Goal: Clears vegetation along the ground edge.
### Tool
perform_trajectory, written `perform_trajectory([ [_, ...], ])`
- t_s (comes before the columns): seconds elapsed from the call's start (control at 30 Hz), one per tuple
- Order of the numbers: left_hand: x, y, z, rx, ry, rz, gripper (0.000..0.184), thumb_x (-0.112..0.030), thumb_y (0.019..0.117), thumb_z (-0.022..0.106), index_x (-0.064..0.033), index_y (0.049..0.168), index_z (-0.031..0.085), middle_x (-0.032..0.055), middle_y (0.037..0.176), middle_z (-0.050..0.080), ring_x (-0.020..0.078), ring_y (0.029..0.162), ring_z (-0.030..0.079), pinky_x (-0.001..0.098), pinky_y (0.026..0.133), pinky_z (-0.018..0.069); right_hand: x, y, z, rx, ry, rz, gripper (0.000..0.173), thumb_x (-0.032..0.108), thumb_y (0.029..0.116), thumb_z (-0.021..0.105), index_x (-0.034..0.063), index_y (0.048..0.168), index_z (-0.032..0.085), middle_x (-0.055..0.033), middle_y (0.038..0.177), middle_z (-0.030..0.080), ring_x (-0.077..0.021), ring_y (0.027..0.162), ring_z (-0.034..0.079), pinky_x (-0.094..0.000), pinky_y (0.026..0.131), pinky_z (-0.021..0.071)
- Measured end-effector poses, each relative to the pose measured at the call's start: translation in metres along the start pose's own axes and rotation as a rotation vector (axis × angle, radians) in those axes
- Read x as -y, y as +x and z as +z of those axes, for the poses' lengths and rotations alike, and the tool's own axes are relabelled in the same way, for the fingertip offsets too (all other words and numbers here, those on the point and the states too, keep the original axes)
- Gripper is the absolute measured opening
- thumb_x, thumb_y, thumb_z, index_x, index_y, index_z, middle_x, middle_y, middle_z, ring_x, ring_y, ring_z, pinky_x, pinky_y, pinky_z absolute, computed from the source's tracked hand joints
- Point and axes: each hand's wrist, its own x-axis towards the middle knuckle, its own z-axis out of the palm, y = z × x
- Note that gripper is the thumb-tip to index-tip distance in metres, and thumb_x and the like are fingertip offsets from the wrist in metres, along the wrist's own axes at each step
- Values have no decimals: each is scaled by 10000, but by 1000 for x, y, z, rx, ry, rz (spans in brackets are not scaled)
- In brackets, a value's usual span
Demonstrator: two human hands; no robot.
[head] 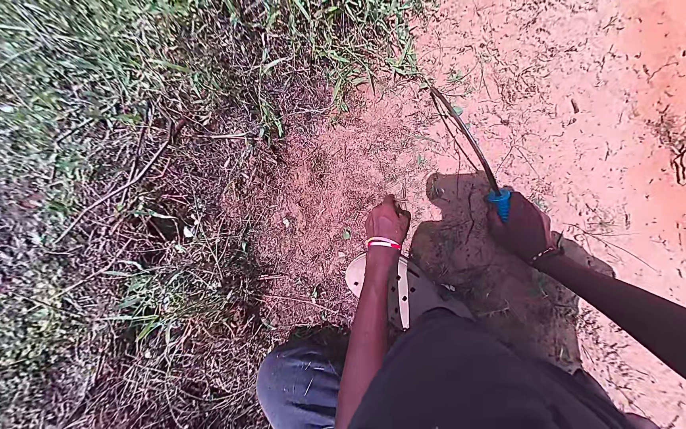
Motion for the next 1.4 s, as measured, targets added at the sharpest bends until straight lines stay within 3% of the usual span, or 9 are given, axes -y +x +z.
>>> perform_trajectory([
  [0.13,0,-3,14,224,81,200,350,-214,1106,456,-68,1391,597,235,1319,652,400,1256,619,592,1053,469,1,0,0,5,12,13,437,199,959,579,-167,1199,563,-360,1037,649,-545,927,671,-663,745,505],
  [0.23,-4,-8,23,60,0,285,373,-221,1115,429,-37,1394,594,226,1321,661,388,1222,648,580,1026,494,4,0,-3,54,50,51,470,190,972,577,-165,1277,531,-380,1114,630,-562,1011,648,-694,820,481],
  [0.4,-28,18,32,-216,40,467,563,-223,999,624,-120,1535,487,268,1402,550,430,1255,578,569,990,500,5,1,-6,72,28,48,477,210,972,587,-164,1263,534,-378,1090,638,-556,995,658,-684,813,493],
  [0.47,-42,26,29,-201,95,427,601,-297,990,674,-193,1549,480,252,1437,526,417,1284,555,562,1008,489,7,3,-9,108,15,69,497,222,981,582,-158,1295,513,-373,1099,637,-551,1014,654,-675,833,491],
  [0.57,-51,27,20,-112,114,350,435,-284,1039,610,-119,1442,596,218,1400,594,388,1283,591,559,1030,501,7,3,-8,107,23,80,503,217,976,588,-159,1302,510,-369,1092,641,-546,1005,658,-668,837,493],
  [0.7,-52,21,17,-84,87,273,378,-181,1049,544,-41,1393,609,226,1346,634,390,1247,625,572,1003,515,7,1,-9,77,54,50,475,185,960,606,-163,1275,538,-368,1072,640,-549,974,660,-664,814,503],
  [1.0,-63,17,21,-130,144,209,342,-194,1024,576,-61,1326,664,176,1327,665,358,1229,643,560,962,523,-1,1,-3,28,58,-4,423,209,939,599,-156,1154,600,-349,1031,655,-528,943,673,-644,772,518],
  [1.23,-70,12,25,-119,157,134,382,-235,993,614,-69,1333,662,162,1372,642,322,1247,636,523,982,522,-14,3,-10,90,205,-32,495,211,912,625,-166,1229,583,-341,1042,664,-525,933,665,-662,801,495],
  [1.4,-71,-11,58,-118,175,317,354,-139,1040,526,-13,1343,656,191,1395,636,342,1283,624,492,1026,515,-18,4,-8,75,219,-42,486,219,895,619,-156,1203,596,-325,988,669,-504,872,674,-645,755,507],
])
